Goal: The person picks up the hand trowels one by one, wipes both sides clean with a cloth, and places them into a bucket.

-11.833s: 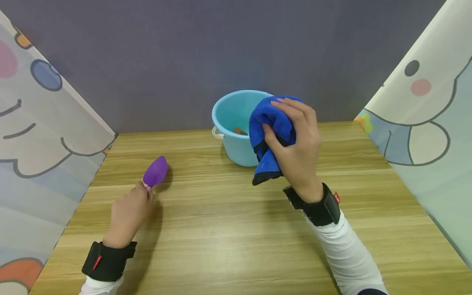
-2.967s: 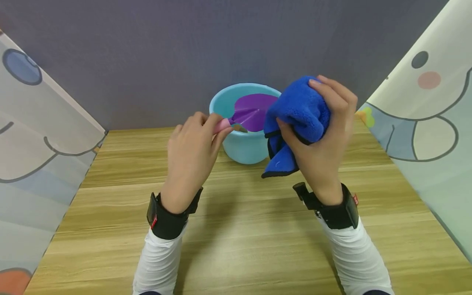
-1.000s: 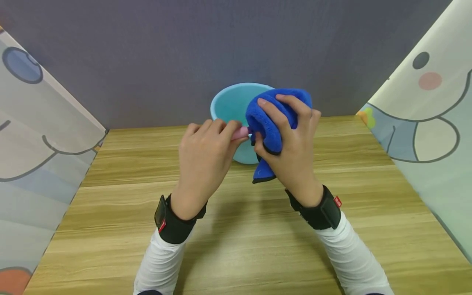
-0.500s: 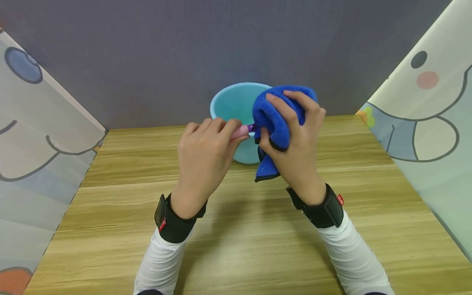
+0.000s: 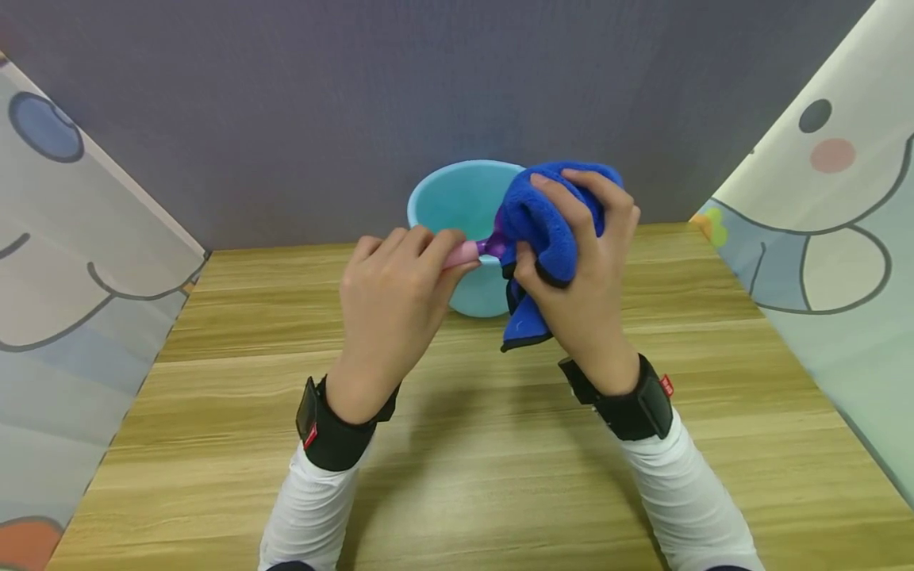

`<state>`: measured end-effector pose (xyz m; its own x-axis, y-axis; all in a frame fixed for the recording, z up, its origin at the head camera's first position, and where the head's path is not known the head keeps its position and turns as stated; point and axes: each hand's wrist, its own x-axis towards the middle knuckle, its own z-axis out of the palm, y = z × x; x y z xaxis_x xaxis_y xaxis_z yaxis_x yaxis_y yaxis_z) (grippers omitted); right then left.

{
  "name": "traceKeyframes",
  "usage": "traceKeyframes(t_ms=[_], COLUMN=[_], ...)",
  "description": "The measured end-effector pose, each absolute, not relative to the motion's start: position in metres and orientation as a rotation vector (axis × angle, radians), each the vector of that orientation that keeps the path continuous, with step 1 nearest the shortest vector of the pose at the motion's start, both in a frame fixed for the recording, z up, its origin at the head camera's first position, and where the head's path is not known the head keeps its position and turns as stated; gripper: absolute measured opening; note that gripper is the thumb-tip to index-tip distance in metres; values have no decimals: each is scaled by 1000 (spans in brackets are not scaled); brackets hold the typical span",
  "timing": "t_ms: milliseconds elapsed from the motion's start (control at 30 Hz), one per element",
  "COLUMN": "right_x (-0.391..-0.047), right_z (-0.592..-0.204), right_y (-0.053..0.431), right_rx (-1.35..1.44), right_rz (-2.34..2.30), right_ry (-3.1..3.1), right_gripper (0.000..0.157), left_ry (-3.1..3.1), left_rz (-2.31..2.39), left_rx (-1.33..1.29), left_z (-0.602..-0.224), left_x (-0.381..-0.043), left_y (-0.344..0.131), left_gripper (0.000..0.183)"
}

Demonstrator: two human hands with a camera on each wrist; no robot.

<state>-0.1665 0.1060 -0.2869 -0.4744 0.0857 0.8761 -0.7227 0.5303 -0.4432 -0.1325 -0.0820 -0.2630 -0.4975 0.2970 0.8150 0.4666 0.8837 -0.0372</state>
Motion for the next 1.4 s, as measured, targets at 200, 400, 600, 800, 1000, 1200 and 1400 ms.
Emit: traceKeyframes(t_ms=[200,400,600,800,1000,1200,1400], right_x=[-166,-166,-165,-165,-165,-165,-167], right_z=[-285,-282,-281,-278,-275,-275,-274], right_y=[110,113,114,118,121,124,127], right_rx=[522,522,515,502,478,472,449], right_rz=[1103,1135,1163,1216,1263,1267,1268], right_ry=[-1815,-1792,-1780,-1756,-1715,-1726,-1722], right_gripper=[46,46,47,47,48,48,49], left_ry=[-2124,-2112,-2088,-2072,-2080,-2074,-2060], left_rz=[-243,-260,-276,-285,-300,-294,-264], left_rx=[-568,-585,-592,-588,-586,-586,-588], left_z=[-262,-260,-260,-260,-259,-260,-259], left_x=[-133,-133,-134,-135,-134,-134,-134], left_y=[-84,-86,-88,-91,-92,-93,-95], left_gripper=[29,28,28,29,30,30,29])
